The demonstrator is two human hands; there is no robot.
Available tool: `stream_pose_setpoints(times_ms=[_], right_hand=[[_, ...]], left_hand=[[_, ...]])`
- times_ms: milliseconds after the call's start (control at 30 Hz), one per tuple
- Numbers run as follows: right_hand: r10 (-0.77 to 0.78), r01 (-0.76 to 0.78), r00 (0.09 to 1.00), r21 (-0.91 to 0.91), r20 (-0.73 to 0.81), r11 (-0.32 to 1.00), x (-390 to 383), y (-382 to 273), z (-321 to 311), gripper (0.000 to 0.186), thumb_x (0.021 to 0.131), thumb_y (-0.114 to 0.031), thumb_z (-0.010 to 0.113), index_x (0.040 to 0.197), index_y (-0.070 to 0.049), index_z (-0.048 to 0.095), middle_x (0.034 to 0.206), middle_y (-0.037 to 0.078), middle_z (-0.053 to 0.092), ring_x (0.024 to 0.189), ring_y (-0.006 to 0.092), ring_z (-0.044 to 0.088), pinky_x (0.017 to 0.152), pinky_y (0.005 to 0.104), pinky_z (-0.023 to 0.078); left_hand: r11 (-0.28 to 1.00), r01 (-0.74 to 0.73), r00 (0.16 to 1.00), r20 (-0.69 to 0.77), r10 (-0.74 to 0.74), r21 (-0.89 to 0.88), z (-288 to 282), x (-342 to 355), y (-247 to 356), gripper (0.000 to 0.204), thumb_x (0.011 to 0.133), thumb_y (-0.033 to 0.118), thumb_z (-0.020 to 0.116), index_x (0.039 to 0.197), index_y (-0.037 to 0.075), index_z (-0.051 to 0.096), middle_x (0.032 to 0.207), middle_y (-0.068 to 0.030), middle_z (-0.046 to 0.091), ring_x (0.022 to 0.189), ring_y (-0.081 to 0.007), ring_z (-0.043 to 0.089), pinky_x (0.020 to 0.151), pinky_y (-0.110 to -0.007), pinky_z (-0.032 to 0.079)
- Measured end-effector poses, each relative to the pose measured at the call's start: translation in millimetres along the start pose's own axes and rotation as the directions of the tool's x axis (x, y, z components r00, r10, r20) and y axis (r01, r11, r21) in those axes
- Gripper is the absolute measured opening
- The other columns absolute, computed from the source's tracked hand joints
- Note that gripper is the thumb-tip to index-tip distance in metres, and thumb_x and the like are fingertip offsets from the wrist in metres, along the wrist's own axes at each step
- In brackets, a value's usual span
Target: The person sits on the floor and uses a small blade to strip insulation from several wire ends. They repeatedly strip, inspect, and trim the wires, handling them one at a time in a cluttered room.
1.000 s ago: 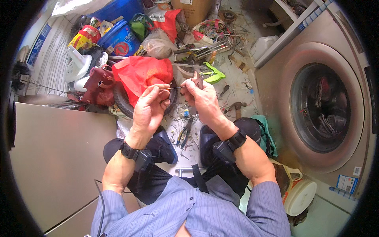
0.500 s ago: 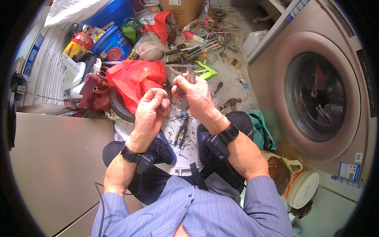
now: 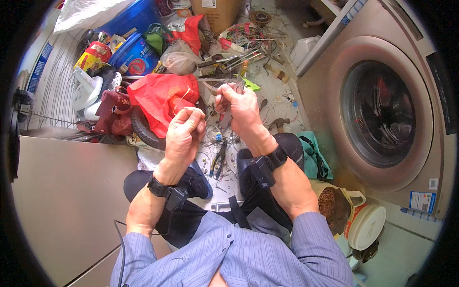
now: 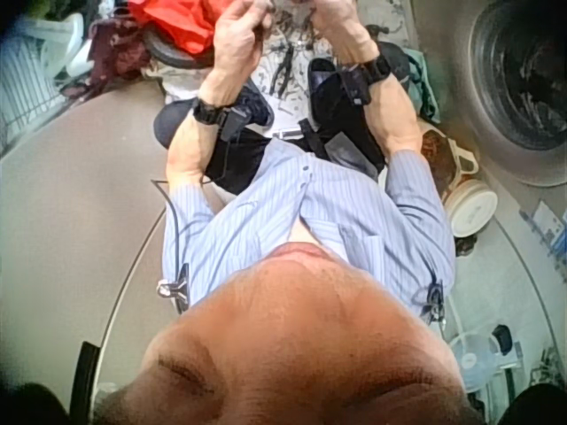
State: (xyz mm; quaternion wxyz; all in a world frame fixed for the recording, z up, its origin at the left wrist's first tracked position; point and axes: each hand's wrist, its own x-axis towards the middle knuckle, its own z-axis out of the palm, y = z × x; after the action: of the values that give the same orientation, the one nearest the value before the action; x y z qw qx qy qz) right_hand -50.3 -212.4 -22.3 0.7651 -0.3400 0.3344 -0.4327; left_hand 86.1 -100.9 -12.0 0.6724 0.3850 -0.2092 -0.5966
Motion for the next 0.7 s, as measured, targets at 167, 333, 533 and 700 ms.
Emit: stream_pose_setpoints(times_ms=[167, 333, 533, 700], right_hand=[[-0.018, 0.017, 0.999, -0.017, -0.03, 1.0, 4.6, -3.3, -5.6, 0.018, 0.102, -0.017, 0.063, 0.093, -0.001, 0.068, 0.077, 0.006, 0.068, 0.063, 0.0152, 0.062, 0.061, 0.0298, 0.05], [-0.035, 0.034, 0.999, -0.028, -0.04, 0.999, 9.4, -6.6, -16.1, 0.016, 0.102, -0.015, 0.064, 0.094, -0.001, 0.066, 0.078, 0.008, 0.068, 0.064, 0.0176, 0.062, 0.06, 0.0314, 0.049], [-0.063, 0.064, 0.989, 0.003, -0.134, 0.998, 18.8, -9.8, -27.4, 0.016, 0.1, -0.015, 0.065, 0.094, -0.001, 0.065, 0.075, 0.007, 0.067, 0.06, 0.0171, 0.06, 0.057, 0.0306, 0.047], [-0.072, 0.081, 0.986, 0.056, -0.15, 0.995, 20.0, -19.6, -30.2, 0.017, 0.101, -0.017, 0.064, 0.094, -0.002, 0.064, 0.075, 0.006, 0.066, 0.061, 0.0184, 0.062, 0.057, 0.0326, 0.049]], left_hand=[[1.0, 0.005, 1.0, 0.013, -0.005, 0.012, -3.9, -2.3, -1.5, 0.011, 0.103, 0.012, 0.062, 0.097, 0.004, 0.066, 0.075, 0.0003, 0.059, 0.063, -0.0087, 0.052, 0.056, -0.022, 0.04], [0.999, 0.017, 1.0, 0.016, -0.018, 0.048, -4.9, -4.5, -3.1, 0.011, 0.103, 0.012, 0.062, 0.097, 0.004, 0.066, 0.076, 0.0005, 0.06, 0.063, -0.0082, 0.053, 0.056, -0.022, 0.04], [0.999, -0.002, 1.0, 0.012, 0.001, 0.04, -4.1, -9.7, -3.3, 0.01, 0.103, 0.012, 0.063, 0.097, 0.004, 0.066, 0.079, 0.0008, 0.06, 0.066, -0.008, 0.054, 0.057, -0.022, 0.04], [0.999, -0.016, 0.999, 0.029, 0.014, 0.048, -2.4, -12.4, -2.2, 0.01, 0.102, 0.011, 0.063, 0.097, 0.003, 0.066, 0.078, -0.0001, 0.061, 0.066, -0.0082, 0.053, 0.059, -0.023, 0.041]])
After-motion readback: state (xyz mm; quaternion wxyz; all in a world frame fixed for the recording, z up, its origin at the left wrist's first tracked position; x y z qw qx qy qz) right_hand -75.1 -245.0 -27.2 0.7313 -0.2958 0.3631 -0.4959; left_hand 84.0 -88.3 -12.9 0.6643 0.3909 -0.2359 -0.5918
